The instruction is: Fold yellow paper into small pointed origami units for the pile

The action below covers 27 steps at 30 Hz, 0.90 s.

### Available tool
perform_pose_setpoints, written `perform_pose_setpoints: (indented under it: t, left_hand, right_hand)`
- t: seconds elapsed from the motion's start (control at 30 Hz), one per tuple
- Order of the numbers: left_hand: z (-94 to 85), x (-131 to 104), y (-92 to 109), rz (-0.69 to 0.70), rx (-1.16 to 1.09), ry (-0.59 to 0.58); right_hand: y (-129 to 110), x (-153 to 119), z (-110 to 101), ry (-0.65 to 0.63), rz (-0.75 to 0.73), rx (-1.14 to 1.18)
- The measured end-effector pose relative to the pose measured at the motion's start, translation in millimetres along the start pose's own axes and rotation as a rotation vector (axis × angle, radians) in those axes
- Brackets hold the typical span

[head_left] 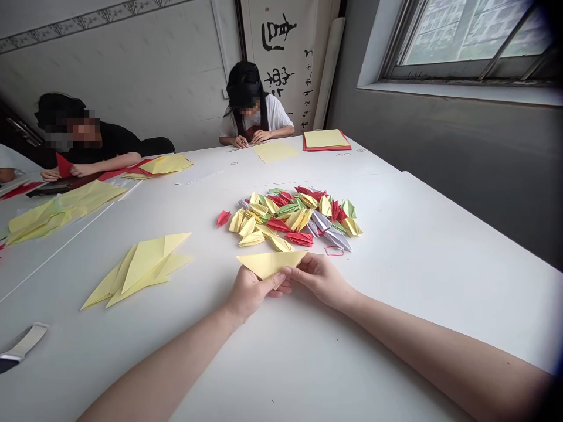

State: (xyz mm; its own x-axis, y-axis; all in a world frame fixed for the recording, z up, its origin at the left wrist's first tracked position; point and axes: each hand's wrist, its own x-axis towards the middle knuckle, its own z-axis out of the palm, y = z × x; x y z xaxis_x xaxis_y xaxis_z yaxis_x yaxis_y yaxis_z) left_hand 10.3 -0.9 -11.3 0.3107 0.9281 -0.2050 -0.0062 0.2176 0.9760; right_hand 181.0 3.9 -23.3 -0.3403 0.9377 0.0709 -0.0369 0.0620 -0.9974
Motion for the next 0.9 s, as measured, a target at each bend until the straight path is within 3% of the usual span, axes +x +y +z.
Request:
perform_pose_setpoints:
  t: [0.17, 0.47, 0.6, 0.7, 0.9]
  left_hand:
    - [-2.2, 1.0, 1.7, 0.012, 0.024, 0.016]
    - [-6.0, 1.9, 2.7, 0.006, 0.032, 0.082]
    - [-7.1, 4.6, 2.4, 0.036, -0.002, 0.187]
    - [-7.5, 6.9, 1.1, 0.062, -0.008, 0.206]
    - [-5.9, 7.1, -3.5, 0.086, 0.02, 0.115]
  right_hand:
    - [-2.1, 1.4, -1.2, 0.082, 0.017, -0.007]
    - [-4.6, 5.1, -14.1, 0.43, -0.081, 0.027]
    - [-2.2, 8.9, -22.7, 0.564, -0.099, 0.024]
    - [-1.7, 9.3, -21.3, 0.488, -0.099, 0.018]
    - [-5.5, 3.4, -10.9, 0.328, -0.101, -0.01]
